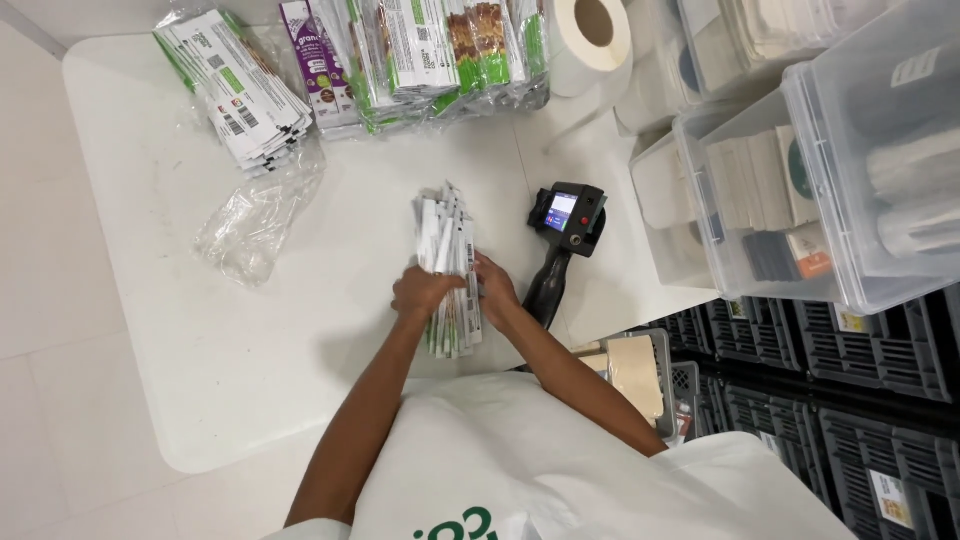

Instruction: The person scans barcodes on small white packets using a handheld barcode scanner, then stacks the scanned packets and places them into clear plastic bags. The person repeats this process for multiple packets, organizing them into bundles and packaging them.

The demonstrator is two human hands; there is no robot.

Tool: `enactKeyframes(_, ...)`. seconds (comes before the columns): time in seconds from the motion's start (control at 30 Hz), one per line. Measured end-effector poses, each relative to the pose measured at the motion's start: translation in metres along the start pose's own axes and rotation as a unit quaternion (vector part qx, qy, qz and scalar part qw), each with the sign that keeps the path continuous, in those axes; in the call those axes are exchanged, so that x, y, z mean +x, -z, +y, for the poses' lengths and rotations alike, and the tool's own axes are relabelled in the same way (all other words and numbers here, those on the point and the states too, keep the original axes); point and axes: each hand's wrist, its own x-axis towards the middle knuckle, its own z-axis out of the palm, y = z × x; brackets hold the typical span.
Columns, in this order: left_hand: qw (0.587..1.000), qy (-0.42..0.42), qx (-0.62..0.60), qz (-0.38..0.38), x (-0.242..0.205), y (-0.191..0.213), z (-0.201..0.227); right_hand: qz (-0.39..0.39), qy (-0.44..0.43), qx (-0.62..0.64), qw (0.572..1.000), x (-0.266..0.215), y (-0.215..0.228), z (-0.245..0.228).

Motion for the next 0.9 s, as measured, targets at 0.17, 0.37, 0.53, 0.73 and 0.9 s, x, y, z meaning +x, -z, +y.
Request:
enactKeyframes(0.17,0.998,-0.051,-0.02,0.031,0.001,0.002,-0.003,-0.021,0.01,-0.038,0.999,-0.001,0.01,-0.01)
enactKeyframes(0.37,0.973,-0.196,-0.097,-0.078,-0.074,0.052,0.034,-0.174,0.244,-0.035,0.953,0.072,0.062,0.036)
enactKeyframes(0.53,0.908,-0.404,-0.063,-0.093,-0.077,0.062,0.021,-0.263,0.399,-0.109,0.872,-0.046,0.005,-0.039)
enactKeyframes(0.73,0.886,-0.461,0.042,0.011,-0.02,0.049,-0.008,-0.146,0.516,-0.314,0.784,-0.104,0.004,-0.092)
enactKeyframes(0.9,0.889,-0.456,0.033,-0.003,-0.012,0.035,-0.012,-0.041,0.571,-0.551,0.607,-0.099,-0.016,-0.077)
